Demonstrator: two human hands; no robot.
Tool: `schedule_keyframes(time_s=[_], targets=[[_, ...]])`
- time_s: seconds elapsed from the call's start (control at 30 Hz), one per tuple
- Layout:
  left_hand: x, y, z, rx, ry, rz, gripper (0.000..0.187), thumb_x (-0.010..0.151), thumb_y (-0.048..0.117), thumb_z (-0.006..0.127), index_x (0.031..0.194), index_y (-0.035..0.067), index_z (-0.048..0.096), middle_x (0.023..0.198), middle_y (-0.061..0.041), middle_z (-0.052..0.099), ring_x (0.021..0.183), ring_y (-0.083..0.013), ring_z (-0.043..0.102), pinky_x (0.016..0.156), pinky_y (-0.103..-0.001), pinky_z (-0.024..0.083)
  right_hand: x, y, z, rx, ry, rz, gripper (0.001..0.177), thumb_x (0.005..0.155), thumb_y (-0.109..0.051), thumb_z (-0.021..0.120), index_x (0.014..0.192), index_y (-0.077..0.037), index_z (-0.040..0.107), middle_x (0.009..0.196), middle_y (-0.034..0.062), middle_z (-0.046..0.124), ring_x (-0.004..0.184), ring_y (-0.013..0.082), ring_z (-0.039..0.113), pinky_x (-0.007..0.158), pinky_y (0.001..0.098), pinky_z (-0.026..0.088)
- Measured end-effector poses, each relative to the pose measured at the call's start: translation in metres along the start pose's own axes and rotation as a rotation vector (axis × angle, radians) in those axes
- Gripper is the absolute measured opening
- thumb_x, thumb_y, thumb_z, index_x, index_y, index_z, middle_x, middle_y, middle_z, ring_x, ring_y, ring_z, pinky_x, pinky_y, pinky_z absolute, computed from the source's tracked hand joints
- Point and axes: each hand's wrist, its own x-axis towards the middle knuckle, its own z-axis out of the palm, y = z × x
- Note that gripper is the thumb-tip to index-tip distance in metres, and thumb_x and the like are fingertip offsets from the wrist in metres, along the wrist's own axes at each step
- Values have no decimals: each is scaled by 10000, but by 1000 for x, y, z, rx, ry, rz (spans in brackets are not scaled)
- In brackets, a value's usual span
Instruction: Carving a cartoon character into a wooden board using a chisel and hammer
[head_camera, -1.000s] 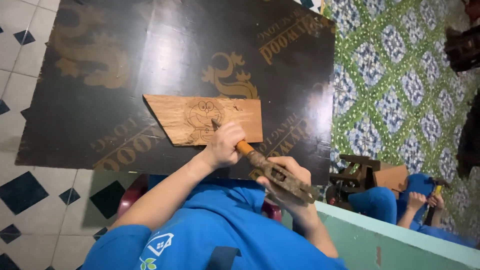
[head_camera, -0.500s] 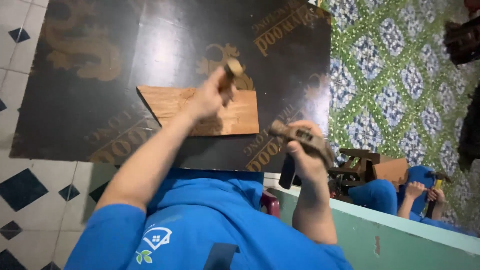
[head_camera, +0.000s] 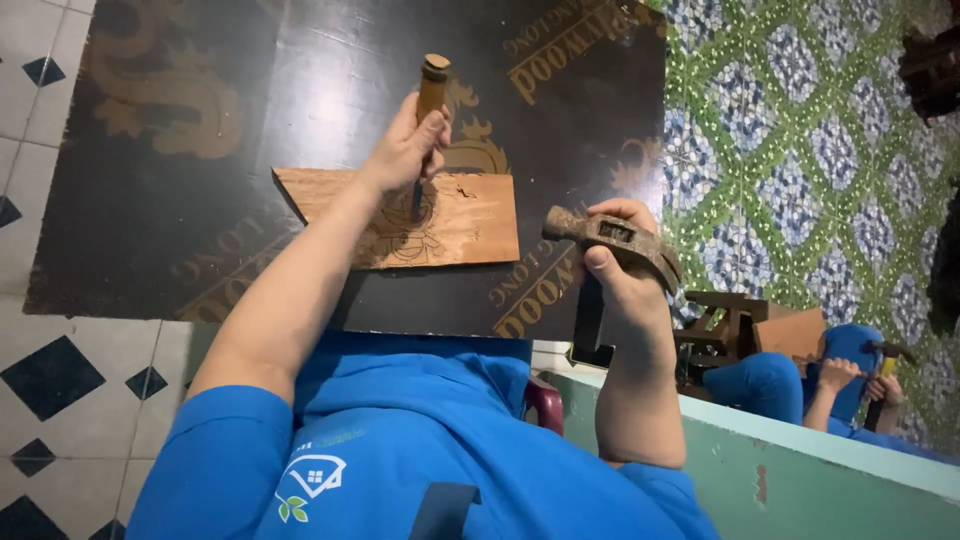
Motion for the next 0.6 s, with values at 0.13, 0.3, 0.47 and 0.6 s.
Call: schedule_keyframes(time_s=[0.13,0.3,0.47,0.6], targets=[[6,12,1,-146,122,-141,459,1006,525,496,1188,107,440,921,-7,524,492,-49,476,387,-154,381,0,11,-1,153,-66,-9,533,936,-455,731,1241,-76,514,893,43,569,678,126,586,593,224,480],[21,-5,-10,-258,271,-195,316,1049,457,486,1123,150,460,843,12,494,443,-83,389,357,-232,246,3,27,-12,33,-72,-48,530,933,-521,707,1226,-105,557,973,15,554,790,96,539,679,215,456],[22,-7,-12,-301,299,-199,350,1035,470,491,1160,143,483,829,14,495,453,-75,404,356,-209,250,4,33,-11,5,-66,-28,516,934,-523,696,1219,-115,558,1025,26,549,858,113,542,728,220,461],[20,-2,-8,-369,310,-186,368,1042,477,449,1208,163,541,812,13,502,487,-76,395,400,-221,247,3,32,-8,89,-78,14,550,923,-511,718,1224,-87,538,936,45,579,684,121,610,590,218,527]])
